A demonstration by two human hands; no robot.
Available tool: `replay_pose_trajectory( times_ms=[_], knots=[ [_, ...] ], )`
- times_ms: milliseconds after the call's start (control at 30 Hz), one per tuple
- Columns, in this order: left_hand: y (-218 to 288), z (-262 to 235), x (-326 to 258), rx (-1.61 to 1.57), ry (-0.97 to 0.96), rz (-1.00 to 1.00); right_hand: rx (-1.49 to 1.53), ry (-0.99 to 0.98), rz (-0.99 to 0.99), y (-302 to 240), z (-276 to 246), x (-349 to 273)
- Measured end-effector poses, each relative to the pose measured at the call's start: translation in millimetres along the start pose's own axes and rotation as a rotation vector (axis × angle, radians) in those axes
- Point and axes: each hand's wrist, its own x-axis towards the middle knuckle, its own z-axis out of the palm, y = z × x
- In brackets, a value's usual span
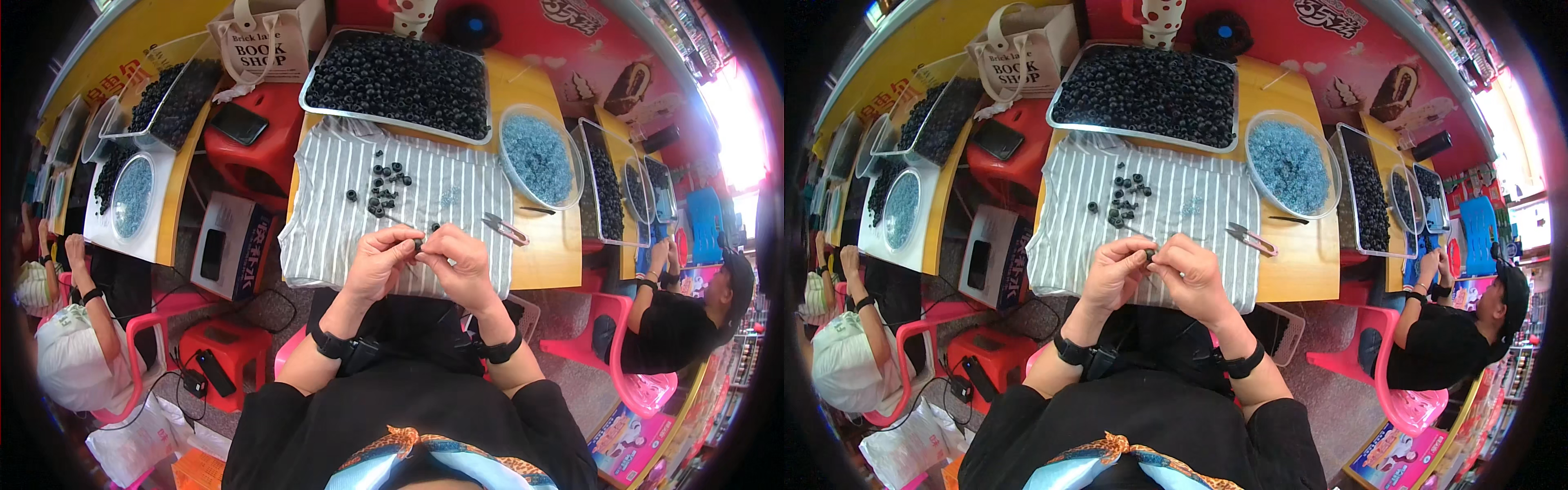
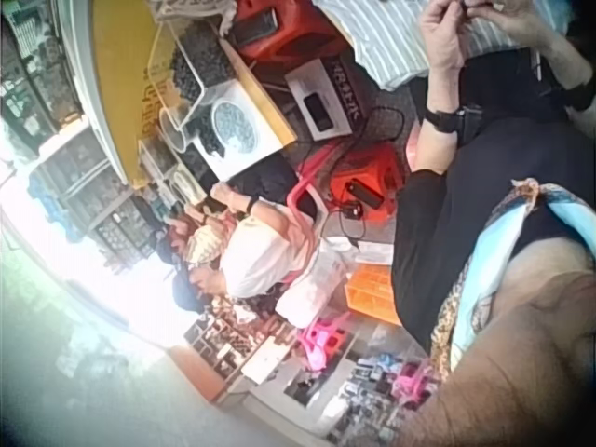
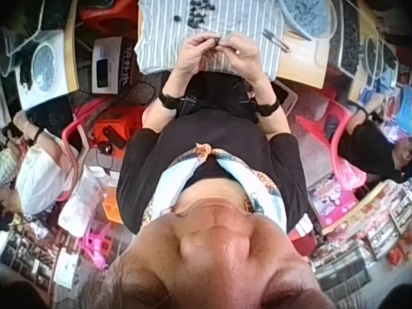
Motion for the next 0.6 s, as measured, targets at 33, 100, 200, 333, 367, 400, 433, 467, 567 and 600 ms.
replay_pose_trajectory(
  times_ms=[33, 100, 200, 333, 367, 400, 433, 467, 567, 600],
  knots=[
    [0.1, 0.2, -0.4, -0.004, 0.002, -0.007, 0.001, -0.001, 0.0, 0.1, 1.1, -0.4],
    [-4.0, -5.3, 0.3, -0.001, -0.011, -0.004, -0.133, 0.017, -0.123, 0.6, 3.1, -1.2],
    [-3.3, -5.9, 0.5, 0.016, -0.033, 0.004, -0.206, -0.026, -0.214, 2.4, 0.1, 0.6],
    [-2.9, -6.3, 1.3, 0.03, -0.073, 0.039, -0.086, -0.032, -0.106, 0.7, -1.3, 3.3],
    [-2.2, -5.3, 0.5, 0.03, -0.071, 0.04, 0.087, -0.071, 0.091, -0.2, -3.5, 4.3],
    [-1.5, -4.0, -1.3, 0.012, -0.038, 0.003, 0.26, -0.11, 0.289, 0.2, -5.8, 5.5],
    [-0.2, -0.3, -2.3, -0.009, -0.008, -0.038, 0.258, -0.108, 0.291, 3.0, -11.2, 6.9],
    [1.9, 2.5, -2.3, -0.011, -0.01, -0.04, 0.357, -0.221, 0.347, 7.5, -17.7, 10.1],
    [7.8, 2.9, -2.1, -0.049, -0.089, -0.064, 0.405, -0.354, 0.37, 8.5, -21.0, 17.9],
    [8.5, 0.7, -2.3, -0.05, -0.098, -0.082, 0.387, -0.395, 0.295, 7.3, -22.1, 21.2]
  ],
)
